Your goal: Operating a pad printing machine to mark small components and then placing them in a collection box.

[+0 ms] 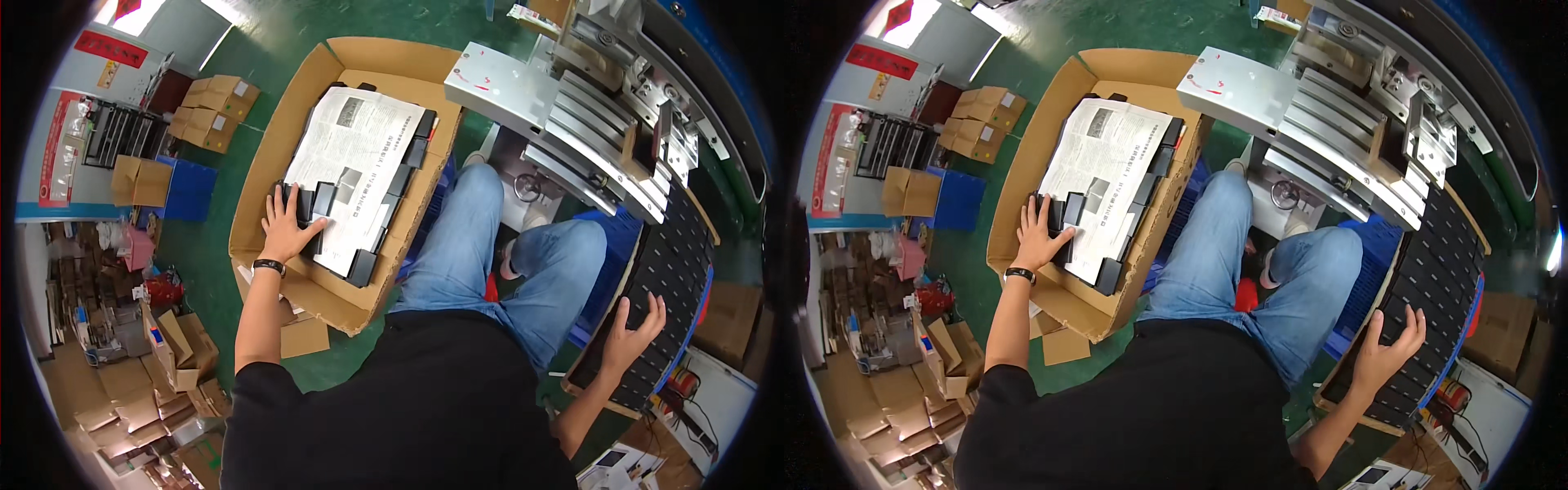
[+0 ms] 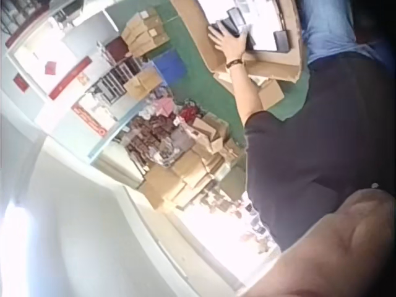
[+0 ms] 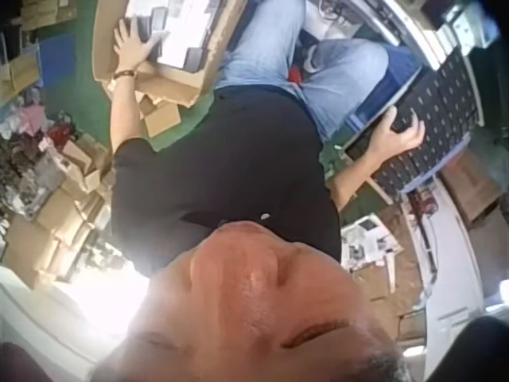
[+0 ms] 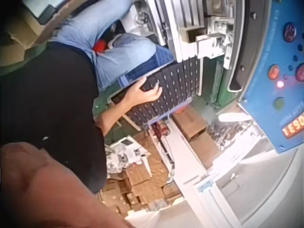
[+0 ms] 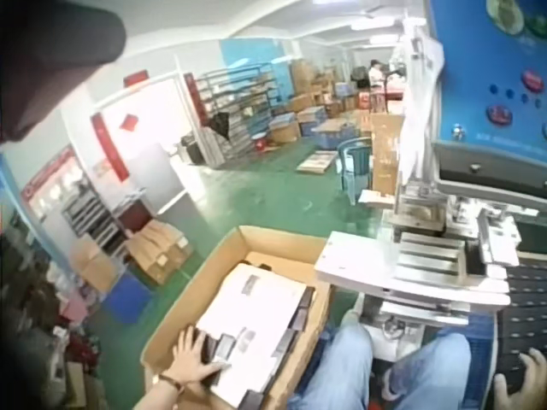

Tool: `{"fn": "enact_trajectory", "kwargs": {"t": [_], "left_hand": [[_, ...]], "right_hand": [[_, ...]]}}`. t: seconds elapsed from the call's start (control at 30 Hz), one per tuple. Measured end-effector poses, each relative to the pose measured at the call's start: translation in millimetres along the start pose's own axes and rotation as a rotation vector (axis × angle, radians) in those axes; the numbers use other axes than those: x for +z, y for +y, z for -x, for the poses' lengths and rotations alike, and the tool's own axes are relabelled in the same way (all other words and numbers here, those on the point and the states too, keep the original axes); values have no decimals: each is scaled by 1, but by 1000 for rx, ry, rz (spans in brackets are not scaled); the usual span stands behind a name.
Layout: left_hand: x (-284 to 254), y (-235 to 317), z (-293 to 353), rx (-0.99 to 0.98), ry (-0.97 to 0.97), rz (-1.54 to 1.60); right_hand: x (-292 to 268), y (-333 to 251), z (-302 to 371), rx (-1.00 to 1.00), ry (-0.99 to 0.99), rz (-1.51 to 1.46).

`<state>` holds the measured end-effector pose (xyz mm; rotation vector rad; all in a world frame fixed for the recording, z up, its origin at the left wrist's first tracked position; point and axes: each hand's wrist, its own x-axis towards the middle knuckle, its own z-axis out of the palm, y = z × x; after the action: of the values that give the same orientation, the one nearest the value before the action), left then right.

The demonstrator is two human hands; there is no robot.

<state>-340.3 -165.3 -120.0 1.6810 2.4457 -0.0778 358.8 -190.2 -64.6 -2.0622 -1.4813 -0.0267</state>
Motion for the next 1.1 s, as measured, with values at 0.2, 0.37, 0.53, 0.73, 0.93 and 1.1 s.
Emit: {"fn": "enact_trajectory", "kwargs": {"t": [0.2, 0.37, 0.53, 0.73, 0.93, 1.1], "left_hand": [[28, 28, -27, -38, 83, -47], [47, 86, -43, -30, 180, -25], [43, 141, -71, 12, 210, 65], [40, 180, -100, -2, 292, 120], [11, 155, -110, 675, 289, 131], [-23, 147, -105, 632, 73, 311]], "right_hand": [[-2, -21, -20, -59, 8, -47], [2, -12, -7, -17, -1, -61], [-1, -6, -9, 17, -6, -80], [-7, -17, -19, -10, 1, -91], [-22, -23, -32, -16, 0, -179], [-18, -67, -105, -155, -69, -665]]}}
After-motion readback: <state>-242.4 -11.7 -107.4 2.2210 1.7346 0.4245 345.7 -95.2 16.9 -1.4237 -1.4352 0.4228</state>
